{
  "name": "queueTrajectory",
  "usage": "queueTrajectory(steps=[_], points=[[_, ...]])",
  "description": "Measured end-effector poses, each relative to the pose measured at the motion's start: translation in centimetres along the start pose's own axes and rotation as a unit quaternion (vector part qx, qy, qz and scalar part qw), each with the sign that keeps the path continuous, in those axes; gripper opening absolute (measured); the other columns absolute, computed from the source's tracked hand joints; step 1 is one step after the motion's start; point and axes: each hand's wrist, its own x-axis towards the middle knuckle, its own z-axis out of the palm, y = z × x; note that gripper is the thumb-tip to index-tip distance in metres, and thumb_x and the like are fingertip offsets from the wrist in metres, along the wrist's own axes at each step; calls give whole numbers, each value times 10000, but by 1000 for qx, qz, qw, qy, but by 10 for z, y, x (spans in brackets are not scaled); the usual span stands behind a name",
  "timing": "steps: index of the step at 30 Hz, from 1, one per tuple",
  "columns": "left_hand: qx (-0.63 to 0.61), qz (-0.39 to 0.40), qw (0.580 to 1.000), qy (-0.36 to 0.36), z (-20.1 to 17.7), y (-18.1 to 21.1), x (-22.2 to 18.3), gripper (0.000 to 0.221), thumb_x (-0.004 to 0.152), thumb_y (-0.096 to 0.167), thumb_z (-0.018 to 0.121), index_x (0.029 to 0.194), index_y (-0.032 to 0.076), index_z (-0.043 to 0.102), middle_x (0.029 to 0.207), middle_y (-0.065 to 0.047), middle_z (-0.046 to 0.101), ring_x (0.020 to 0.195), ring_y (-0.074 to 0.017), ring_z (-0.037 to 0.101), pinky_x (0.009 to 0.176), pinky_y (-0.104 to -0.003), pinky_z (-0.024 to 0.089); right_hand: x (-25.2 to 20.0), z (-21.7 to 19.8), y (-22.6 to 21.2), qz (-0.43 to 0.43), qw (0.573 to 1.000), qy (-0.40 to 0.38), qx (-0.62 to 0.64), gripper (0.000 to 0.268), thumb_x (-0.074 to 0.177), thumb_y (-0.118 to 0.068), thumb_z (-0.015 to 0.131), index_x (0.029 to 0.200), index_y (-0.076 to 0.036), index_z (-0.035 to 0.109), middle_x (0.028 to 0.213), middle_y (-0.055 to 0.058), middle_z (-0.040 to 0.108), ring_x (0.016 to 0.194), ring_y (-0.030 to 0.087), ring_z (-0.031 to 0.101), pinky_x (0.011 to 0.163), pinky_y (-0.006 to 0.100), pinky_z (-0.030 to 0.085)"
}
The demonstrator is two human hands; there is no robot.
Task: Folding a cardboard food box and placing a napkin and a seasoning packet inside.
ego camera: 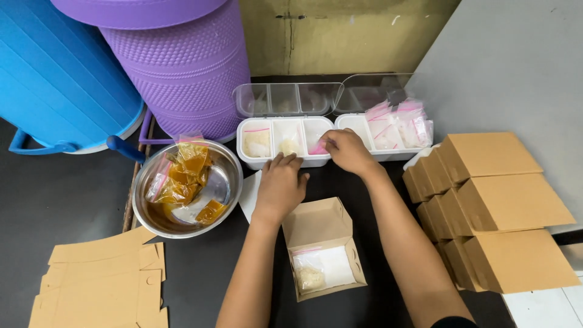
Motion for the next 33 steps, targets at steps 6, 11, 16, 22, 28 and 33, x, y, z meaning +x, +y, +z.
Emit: queueTrajectory(steps=[6, 11, 16, 22, 28, 33], points=[[1, -15, 998, -64, -8, 7, -4, 515, 980, 316, 595, 1422, 50, 583, 1466, -196, 566, 1454, -421, 407, 1184, -578, 276, -4, -4, 0, -3, 995, -52, -88, 289, 983, -240, 532, 1074, -151, 791, 1163, 77, 734, 1089, 283, 572, 987, 387, 435], [-3, -34, 996, -87, -15, 18, -8, 543, 987, 300, 587, 1459, 35, 540, 1504, -223, 517, 1476, -441, 359, 1203, -593, 232, -24, -32, 17, -31, 996, 64, 50, 259, 1008, -161, 552, 1124, -20, 735, 1179, 261, 685, 1114, 466, 613, 985, 519, 476], [-24, 31, 996, -83, -11, 50, -9, 518, 986, 279, 587, 1451, 53, 552, 1455, -223, 557, 1427, -449, 425, 1187, -581, 278, -30, -29, 131, 133, 977, 158, -49, 228, 968, -178, 615, 1147, -116, 742, 1074, 157, 733, 1070, 360, 694, 911, 458, 554], [-5, 153, 985, -76, 52, 92, 52, 363, 966, 261, 592, 1287, 114, 676, 1173, -131, 704, 1172, -373, 642, 1040, -523, 448, -43, -6, 160, 148, 956, 250, -32, 210, 908, -57, 615, 1048, -148, 743, 976, 124, 728, 1016, 350, 717, 887, 430, 572], [98, 159, 982, 11, 131, 100, 144, 282, 899, 342, 670, 1100, 164, 756, 951, -55, 728, 956, -297, 710, 879, -485, 540, -53, -3, 158, 151, 951, 266, 34, 242, 911, -34, 583, 1029, -143, 764, 965, 128, 730, 1026, 354, 711, 900, 431, 571], [125, 129, 984, -8, 126, 122, 156, 258, 895, 271, 712, 1054, 73, 759, 994, -109, 692, 950, -328, 714, 835, -491, 581, -64, -19, 146, 110, 962, 244, 51, 253, 904, -35, 607, 1100, -91, 758, 1034, 147, 713, 1060, 373, 698, 930, 454, 561]])
